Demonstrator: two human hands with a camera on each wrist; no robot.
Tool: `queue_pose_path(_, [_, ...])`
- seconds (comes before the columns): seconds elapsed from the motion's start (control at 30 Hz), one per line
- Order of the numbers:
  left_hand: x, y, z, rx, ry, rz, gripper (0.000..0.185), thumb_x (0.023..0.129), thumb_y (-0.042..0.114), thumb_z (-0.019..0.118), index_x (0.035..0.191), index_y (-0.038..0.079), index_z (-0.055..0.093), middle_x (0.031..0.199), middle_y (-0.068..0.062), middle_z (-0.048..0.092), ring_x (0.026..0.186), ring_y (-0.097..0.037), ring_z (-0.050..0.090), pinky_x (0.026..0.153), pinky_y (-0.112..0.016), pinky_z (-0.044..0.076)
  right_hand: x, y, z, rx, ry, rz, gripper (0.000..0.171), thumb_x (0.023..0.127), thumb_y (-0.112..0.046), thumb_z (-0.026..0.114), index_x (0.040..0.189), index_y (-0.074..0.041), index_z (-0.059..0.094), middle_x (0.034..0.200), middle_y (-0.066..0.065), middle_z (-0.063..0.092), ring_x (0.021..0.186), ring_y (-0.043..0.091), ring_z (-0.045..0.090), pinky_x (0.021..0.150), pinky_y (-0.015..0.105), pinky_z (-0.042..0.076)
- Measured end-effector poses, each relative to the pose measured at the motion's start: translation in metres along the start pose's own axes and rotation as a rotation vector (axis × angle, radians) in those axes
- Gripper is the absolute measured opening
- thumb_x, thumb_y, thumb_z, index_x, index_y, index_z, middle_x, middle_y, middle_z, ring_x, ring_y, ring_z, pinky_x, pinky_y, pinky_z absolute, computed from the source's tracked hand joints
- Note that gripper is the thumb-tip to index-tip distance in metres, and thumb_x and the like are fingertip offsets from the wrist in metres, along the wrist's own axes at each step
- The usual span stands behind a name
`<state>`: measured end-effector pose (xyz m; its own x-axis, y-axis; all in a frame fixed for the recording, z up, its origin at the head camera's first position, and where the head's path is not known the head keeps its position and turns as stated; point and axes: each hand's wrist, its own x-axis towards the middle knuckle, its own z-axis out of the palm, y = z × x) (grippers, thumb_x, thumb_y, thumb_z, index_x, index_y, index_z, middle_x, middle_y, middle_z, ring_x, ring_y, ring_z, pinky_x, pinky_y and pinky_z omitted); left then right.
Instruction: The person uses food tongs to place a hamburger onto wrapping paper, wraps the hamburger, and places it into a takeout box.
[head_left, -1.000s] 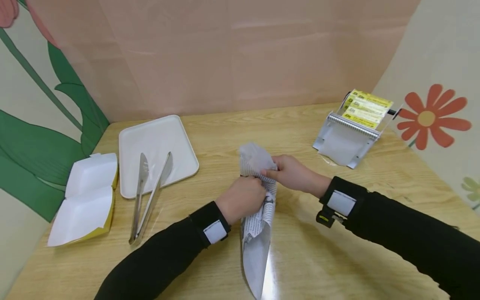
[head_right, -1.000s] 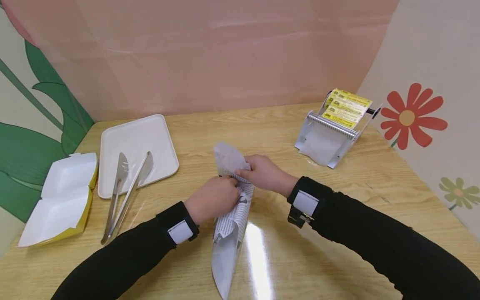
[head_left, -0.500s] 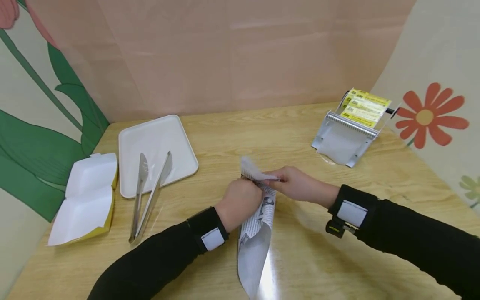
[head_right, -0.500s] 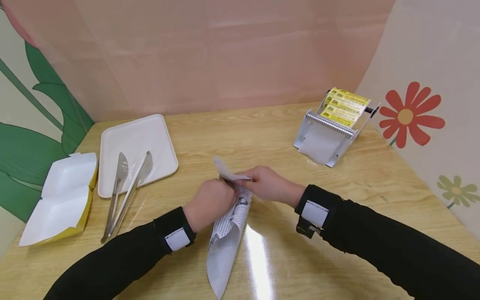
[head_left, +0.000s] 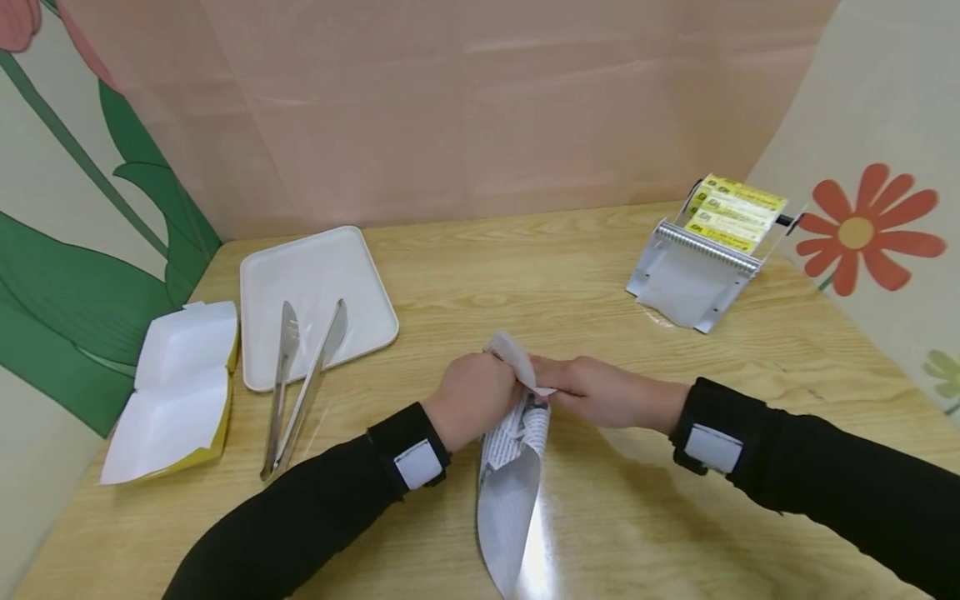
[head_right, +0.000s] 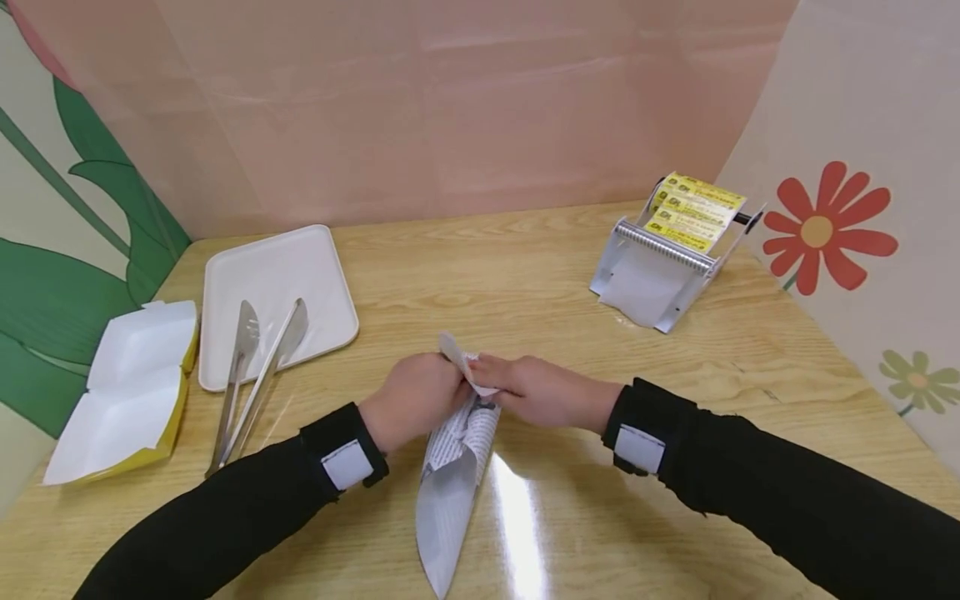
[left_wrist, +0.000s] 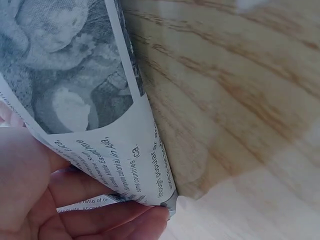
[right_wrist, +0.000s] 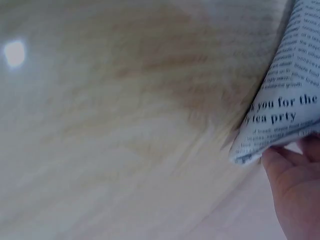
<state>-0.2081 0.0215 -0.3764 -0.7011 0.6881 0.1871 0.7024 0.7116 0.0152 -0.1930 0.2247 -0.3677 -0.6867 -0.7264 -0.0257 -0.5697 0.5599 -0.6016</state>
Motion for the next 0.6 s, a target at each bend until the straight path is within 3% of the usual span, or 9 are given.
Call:
queue_pose_path(0.2, [0.002, -0.004, -0.01, 0.078, -0.153, 0.107, 0.03, 0.098, 0.019, 0.056, 0.07, 0.012, 0.065, 0.062, 0.003, 0.054, 0.056, -0.008, 0.046, 0.052, -0.024, 0.047, -0.002, 0.002, 0.002, -0.329, -0.013, -0.137, 0.037, 0.089, -0.008, 0.065, 0.125, -0.001, 0.062, 0.136, 0.019, 0.054, 0.127, 0.032, 0.049, 0.101, 0.047, 0.042])
queue_pose_path(0.27, [0.003, -0.007, -0.015, 0.072, -0.217, 0.151, 0.026, 0.096, 0.015, 0.056, 0.074, 0.01, 0.067, 0.066, 0.002, 0.057, 0.06, -0.01, 0.048, 0.06, -0.026, 0.05, -0.002, 0.002, 0.003, -0.382, -0.008, -0.171, 0.048, 0.087, -0.011, 0.069, 0.131, 0.001, 0.057, 0.139, 0.022, 0.05, 0.13, 0.035, 0.046, 0.102, 0.046, 0.042])
queue_pose_path(0.37, [0.004, -0.014, -0.02, -0.049, -0.32, 0.16, 0.019, 0.098, 0.013, 0.054, 0.089, 0.007, 0.07, 0.077, -0.002, 0.064, 0.069, -0.013, 0.052, 0.073, -0.03, 0.051, -0.002, 0.0, 0.003, -0.4, -0.016, -0.18, 0.056, 0.088, -0.013, 0.07, 0.138, 0.003, 0.05, 0.145, 0.023, 0.043, 0.135, 0.038, 0.039, 0.104, 0.047, 0.039])
queue_pose_path(0.43, [0.006, -0.02, -0.023, -0.18, -0.36, 0.131, 0.019, 0.1, 0.012, 0.052, 0.104, 0.007, 0.07, 0.091, -0.004, 0.068, 0.077, -0.015, 0.055, 0.081, -0.031, 0.049, -0.002, 0.0, 0.004, -0.402, -0.021, -0.168, 0.058, 0.089, -0.014, 0.07, 0.14, 0.003, 0.048, 0.146, 0.022, 0.042, 0.137, 0.037, 0.036, 0.105, 0.046, 0.038])
queue_pose_path(0.53, [0.007, -0.028, -0.024, -0.316, -0.372, 0.081, 0.022, 0.098, 0.011, 0.058, 0.117, 0.009, 0.068, 0.106, -0.004, 0.069, 0.088, -0.014, 0.059, 0.084, -0.03, 0.048, -0.002, -0.002, 0.005, -0.413, -0.034, -0.141, 0.061, 0.089, -0.015, 0.071, 0.142, 0.001, 0.045, 0.149, 0.021, 0.039, 0.138, 0.035, 0.035, 0.103, 0.045, 0.04])
queue_pose_path(0.6, [0.007, -0.032, -0.024, -0.363, -0.345, 0.046, 0.023, 0.093, 0.011, 0.066, 0.115, 0.009, 0.07, 0.107, -0.002, 0.07, 0.09, -0.013, 0.061, 0.082, -0.028, 0.049, -0.003, -0.002, 0.006, -0.43, -0.037, -0.132, 0.063, 0.089, -0.015, 0.071, 0.143, 0.001, 0.044, 0.15, 0.021, 0.037, 0.138, 0.035, 0.035, 0.102, 0.045, 0.042])
